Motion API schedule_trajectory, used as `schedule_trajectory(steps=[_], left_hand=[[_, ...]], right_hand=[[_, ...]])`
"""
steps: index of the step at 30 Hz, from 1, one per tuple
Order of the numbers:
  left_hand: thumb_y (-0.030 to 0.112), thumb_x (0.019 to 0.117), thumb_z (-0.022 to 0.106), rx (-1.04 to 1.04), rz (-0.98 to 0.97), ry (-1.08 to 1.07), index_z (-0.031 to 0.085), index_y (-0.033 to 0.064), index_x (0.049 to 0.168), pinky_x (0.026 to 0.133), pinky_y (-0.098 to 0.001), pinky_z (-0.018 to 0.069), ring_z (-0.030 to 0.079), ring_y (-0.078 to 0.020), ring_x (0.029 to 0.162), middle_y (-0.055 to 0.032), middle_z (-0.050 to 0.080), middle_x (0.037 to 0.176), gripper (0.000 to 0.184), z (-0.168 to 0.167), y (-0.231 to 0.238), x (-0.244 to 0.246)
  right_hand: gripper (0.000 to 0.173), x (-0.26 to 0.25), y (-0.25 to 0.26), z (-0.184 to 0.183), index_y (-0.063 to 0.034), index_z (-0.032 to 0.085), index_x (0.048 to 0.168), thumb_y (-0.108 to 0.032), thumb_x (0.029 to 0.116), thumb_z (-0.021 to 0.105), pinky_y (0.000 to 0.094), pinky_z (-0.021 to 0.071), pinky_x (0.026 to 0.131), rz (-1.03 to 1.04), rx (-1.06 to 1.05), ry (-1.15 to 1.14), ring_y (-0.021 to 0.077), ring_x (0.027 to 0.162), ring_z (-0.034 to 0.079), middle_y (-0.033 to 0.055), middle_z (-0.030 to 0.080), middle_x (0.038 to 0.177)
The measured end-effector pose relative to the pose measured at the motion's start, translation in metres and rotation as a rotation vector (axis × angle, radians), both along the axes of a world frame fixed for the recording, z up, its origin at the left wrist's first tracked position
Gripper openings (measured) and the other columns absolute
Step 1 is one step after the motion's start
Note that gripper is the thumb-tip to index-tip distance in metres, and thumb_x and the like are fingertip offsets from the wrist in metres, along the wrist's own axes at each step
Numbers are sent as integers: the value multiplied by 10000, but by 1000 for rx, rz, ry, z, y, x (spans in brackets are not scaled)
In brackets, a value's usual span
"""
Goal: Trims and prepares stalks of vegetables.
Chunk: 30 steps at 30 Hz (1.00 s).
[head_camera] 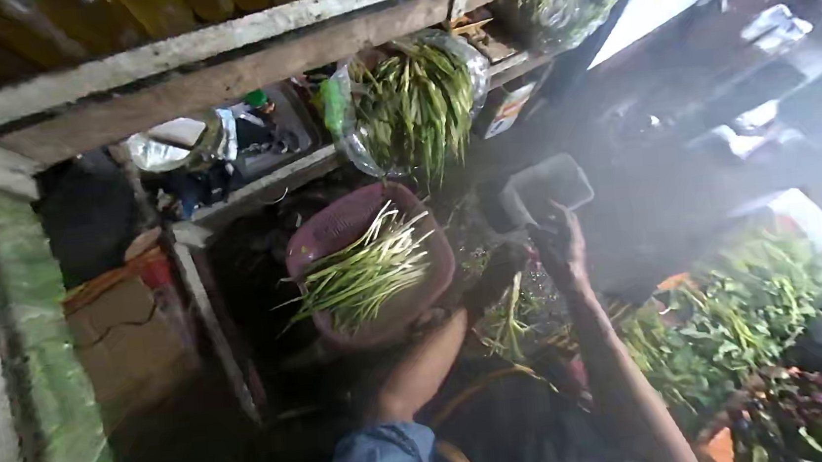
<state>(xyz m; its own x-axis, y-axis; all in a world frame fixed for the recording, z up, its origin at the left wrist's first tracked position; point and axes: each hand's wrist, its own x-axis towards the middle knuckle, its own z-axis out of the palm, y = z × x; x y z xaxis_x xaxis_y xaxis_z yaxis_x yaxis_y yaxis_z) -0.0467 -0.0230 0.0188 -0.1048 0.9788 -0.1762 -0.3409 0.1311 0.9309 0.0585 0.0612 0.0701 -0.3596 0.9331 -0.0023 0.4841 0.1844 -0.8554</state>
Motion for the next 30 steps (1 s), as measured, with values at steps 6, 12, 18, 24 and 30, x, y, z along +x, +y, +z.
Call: schedule_trajectory(steps=[6, 12, 18, 24, 30], left_hand=[[68, 1020, 470, 71, -237, -231, 600, 74, 1135, 663, -205, 533, 607, -33, 717, 29, 655, 870, 174, 51, 79, -17], [92, 999, 486, 304, -172, -154, 557, 37, 1313, 830, -337, 581, 690, -147, 931, -74, 704, 1149, 327, 93, 129, 29], [-35, 983, 401, 347, -182, -230, 607, -10, 1157, 852, -391, 600, 711, -206, 927, -106, 726, 1036, 271, 92, 126, 100], [-11, 975, 481, 479, -383, -159, 657, -19, 1179, 882, -437, 597, 719, -267, 984, -163, 732, 1100, 270, 105, 137, 126], [-90, 1035, 424, 184, -641, 800, 514, -161, 1315, 996, -273, 476, 611, -204, 1153, -233, 613, 1283, 303, 304, 42, 128]], right_hand=[[925, 98, -11, -28, 3, 367, 1514, -288, 768, 830, 351, 587, 916, 162, -369, 219, 165, 1097, 668, 120, 636, 1310], [443, 97, -11, -1, 47, 535, 1322, -207, 961, 575, 295, 552, 720, -42, -165, 295, 85, 772, 618, 66, 654, 978], [426, 123, -6, 9, 104, 521, 1315, -91, 950, 621, 332, 607, 775, -293, 237, 380, 137, 847, 692, 154, 690, 1074], [234, 158, -15, 24, 77, 689, 1125, -80, 956, 650, 272, 591, 859, -517, 417, 332, 85, 905, 701, 120, 736, 1008], [203, 199, -25, 55, 88, 678, 1072, -62, 1009, 558, 246, 570, 738, -541, 264, 386, 66, 764, 634, 87, 663, 945]])
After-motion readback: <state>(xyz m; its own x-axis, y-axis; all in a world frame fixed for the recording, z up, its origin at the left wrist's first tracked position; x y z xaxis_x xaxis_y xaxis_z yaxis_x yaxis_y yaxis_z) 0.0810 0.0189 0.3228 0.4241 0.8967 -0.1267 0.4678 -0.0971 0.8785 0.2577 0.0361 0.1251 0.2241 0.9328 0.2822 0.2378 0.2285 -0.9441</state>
